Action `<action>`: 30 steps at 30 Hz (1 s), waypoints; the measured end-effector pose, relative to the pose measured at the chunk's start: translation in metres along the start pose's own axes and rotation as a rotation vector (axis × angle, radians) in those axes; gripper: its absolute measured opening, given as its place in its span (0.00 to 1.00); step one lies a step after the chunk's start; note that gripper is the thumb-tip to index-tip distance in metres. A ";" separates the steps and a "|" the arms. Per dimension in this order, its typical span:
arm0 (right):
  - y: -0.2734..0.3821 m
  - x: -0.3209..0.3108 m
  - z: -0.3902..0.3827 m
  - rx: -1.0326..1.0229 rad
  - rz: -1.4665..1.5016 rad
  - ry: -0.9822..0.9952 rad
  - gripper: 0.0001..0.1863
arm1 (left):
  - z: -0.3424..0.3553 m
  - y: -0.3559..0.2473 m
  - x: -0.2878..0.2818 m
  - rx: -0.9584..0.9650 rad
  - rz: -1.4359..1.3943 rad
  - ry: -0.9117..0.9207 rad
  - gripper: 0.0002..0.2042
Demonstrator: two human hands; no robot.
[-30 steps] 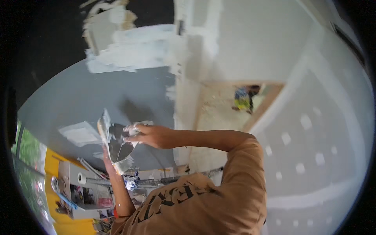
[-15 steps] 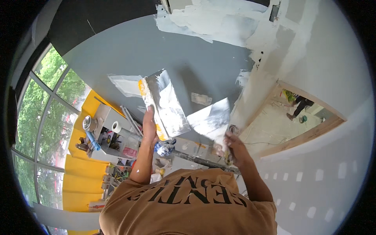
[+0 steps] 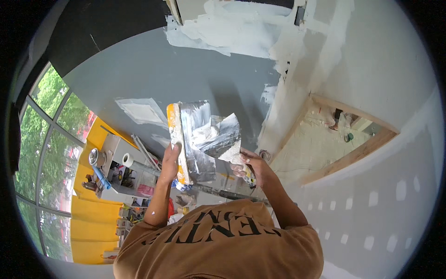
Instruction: Applying and smoothing plaster or joint compound onto a drywall surface and ceiling using a putty knife and hawk.
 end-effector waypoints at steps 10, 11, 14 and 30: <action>0.036 0.006 0.000 -0.156 0.024 -0.038 0.17 | -0.026 0.002 -0.006 -0.278 -0.409 -0.022 0.28; 0.056 0.017 0.002 -0.233 -0.041 -0.006 0.17 | -0.026 0.009 -0.003 -0.323 -0.478 -0.015 0.28; 0.151 0.059 0.007 -0.467 -0.591 -0.264 0.14 | -0.027 0.008 -0.003 -0.332 -0.515 -0.041 0.28; 0.341 0.232 0.179 -1.208 -3.418 -0.230 0.27 | -0.025 0.093 -0.031 -0.334 -0.626 -0.191 0.27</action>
Point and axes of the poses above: each hand's wrist, its own z-axis towards the middle knuckle, its own x-axis out of the palm, y = z × x, the point moved 9 cm from there along z, towards the middle knuckle, and after that the axes turned 2 degrees about y, right-handed, at the moved point
